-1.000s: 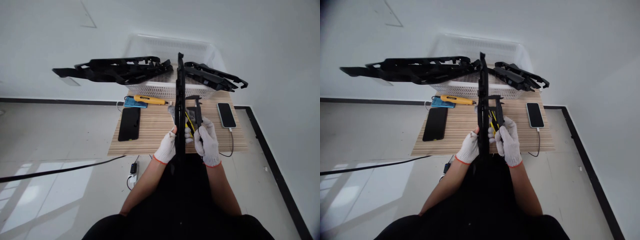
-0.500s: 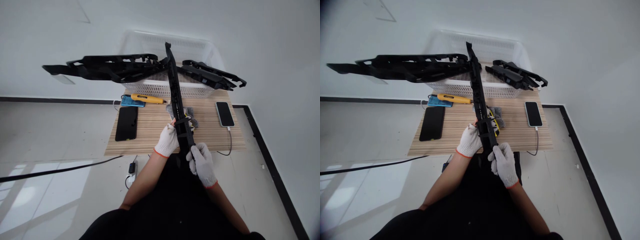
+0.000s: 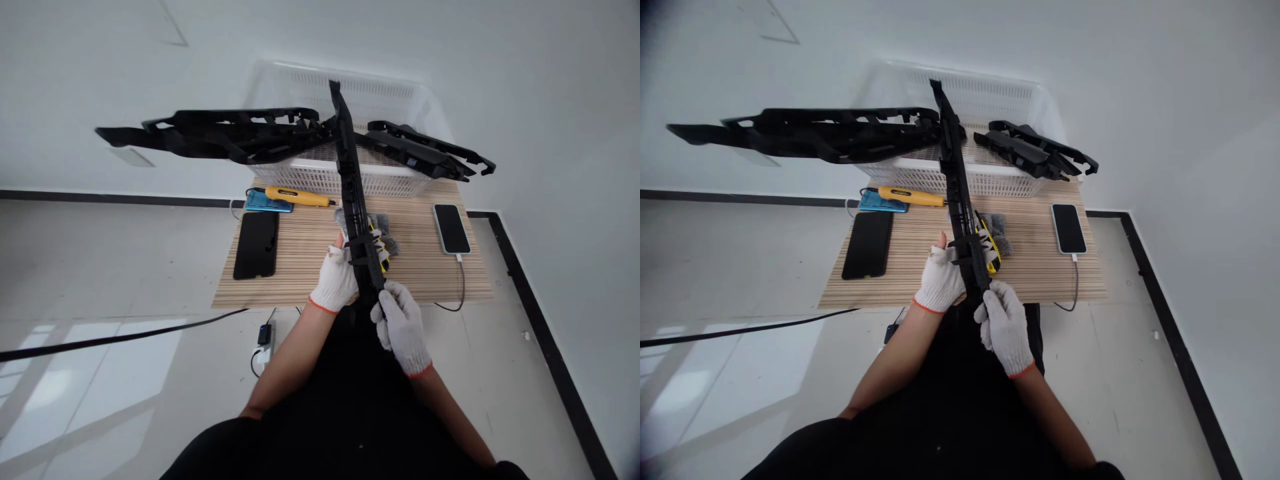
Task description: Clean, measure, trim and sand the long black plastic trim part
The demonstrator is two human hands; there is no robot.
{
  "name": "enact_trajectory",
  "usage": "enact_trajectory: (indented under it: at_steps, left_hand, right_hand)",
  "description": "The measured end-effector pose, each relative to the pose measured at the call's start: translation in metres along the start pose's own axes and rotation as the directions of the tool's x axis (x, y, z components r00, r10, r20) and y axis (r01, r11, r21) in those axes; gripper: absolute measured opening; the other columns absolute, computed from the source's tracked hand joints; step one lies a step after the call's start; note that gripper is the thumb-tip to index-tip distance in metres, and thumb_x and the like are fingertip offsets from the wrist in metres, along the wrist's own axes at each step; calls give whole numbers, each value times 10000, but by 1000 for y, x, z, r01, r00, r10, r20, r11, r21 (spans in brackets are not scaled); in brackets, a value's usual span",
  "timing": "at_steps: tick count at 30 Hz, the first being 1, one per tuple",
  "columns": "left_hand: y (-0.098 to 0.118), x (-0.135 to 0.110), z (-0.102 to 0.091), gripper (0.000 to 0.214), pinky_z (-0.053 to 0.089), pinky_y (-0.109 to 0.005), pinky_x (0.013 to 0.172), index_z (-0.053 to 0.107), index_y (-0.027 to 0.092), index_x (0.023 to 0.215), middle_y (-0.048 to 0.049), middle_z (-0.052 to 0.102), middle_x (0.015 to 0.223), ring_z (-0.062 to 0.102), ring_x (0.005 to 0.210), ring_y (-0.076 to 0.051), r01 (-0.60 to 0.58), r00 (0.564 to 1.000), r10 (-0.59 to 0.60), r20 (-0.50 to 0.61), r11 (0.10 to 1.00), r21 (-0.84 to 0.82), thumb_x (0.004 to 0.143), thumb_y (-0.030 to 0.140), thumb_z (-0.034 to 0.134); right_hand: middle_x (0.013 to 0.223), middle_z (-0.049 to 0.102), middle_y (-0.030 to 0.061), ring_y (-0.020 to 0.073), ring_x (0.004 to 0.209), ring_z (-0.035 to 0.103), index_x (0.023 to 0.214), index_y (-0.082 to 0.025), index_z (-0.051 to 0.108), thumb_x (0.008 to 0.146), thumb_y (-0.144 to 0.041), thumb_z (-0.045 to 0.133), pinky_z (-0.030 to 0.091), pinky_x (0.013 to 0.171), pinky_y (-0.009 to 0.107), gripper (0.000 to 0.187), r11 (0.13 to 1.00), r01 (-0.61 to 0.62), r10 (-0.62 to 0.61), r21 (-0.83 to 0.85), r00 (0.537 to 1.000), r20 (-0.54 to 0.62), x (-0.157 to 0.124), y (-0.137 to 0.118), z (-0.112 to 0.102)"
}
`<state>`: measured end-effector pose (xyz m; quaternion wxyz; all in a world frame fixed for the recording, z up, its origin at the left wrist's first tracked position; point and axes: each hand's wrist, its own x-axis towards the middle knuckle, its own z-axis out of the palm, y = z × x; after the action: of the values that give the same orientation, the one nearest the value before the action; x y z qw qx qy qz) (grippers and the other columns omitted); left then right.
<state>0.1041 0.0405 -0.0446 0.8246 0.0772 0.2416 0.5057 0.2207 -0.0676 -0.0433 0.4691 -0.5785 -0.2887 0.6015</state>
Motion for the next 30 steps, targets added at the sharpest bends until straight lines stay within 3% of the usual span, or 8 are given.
enact_trajectory:
  at_steps: [9,14,17,20,23,25,28,30]
  left_hand:
    - [9,2,7,592,545,-496,1088,617,226,1413,-79,756,1110,734,1060,-256,-100,992,93,83,991,85,846,242,786]
    - [17,-17,23,684,527,-496,1113,577,259,1441,-53,741,1083,736,1037,-232,-142,971,106,215,977,159,814,207,844]
    - [32,-33,38,646,526,-499,1107,600,255,1413,-71,751,1115,715,1144,-287,-184,965,133,226,957,222,818,187,839]
    - [52,-50,55,530,563,-466,1050,669,199,1337,-96,759,1131,692,1201,-338,-213,959,132,252,919,332,828,90,768]
    - [69,-61,73,421,604,-434,950,746,164,1194,-102,769,1053,697,1164,-357,-192,948,12,318,820,540,797,31,708]
    - [74,-65,82,343,620,-373,841,773,160,1096,-96,767,939,725,1029,-323,-171,929,-122,349,695,698,776,48,726]
    - [79,-68,84,262,595,-298,676,756,169,1089,-82,759,896,700,784,-229,-212,877,-307,369,443,871,828,181,749]
    - [84,-69,75,323,604,-312,692,713,193,1210,-85,765,1002,702,816,-225,-304,865,-300,401,321,897,906,300,699]
  right_hand:
    - [686,641,-63,72,364,444,1138,-272,506,965,-508,619,344,332,176,314,950,310,-311,-49,909,-277,-4,-8,-27]
    - [915,732,47,170,591,650,1364,-252,581,947,-455,615,556,491,301,465,887,111,-248,-448,933,-261,26,-31,-60]
    - [1106,742,134,310,955,729,1343,-221,655,942,-434,623,628,805,511,455,682,135,-394,-719,896,-206,35,-45,-67]
    - [1347,673,144,357,1299,602,1269,-231,713,944,-446,656,497,1074,625,394,457,319,-668,-830,739,-84,34,-85,-61]
    - [1317,704,108,222,1158,703,1395,-225,646,940,-397,647,583,904,360,486,542,685,-739,-487,665,112,32,-154,-44]
    - [1267,721,-5,94,924,734,1335,-231,684,996,-444,367,475,686,204,511,622,728,-630,-289,684,367,29,-202,-27]
    - [947,786,-33,67,663,694,1164,-238,756,879,-553,651,377,489,104,437,639,761,-465,-110,497,732,21,-253,3]
    - [866,781,-10,105,632,705,977,-227,785,873,-460,780,395,380,82,255,578,795,-358,-185,450,818,14,-274,22]
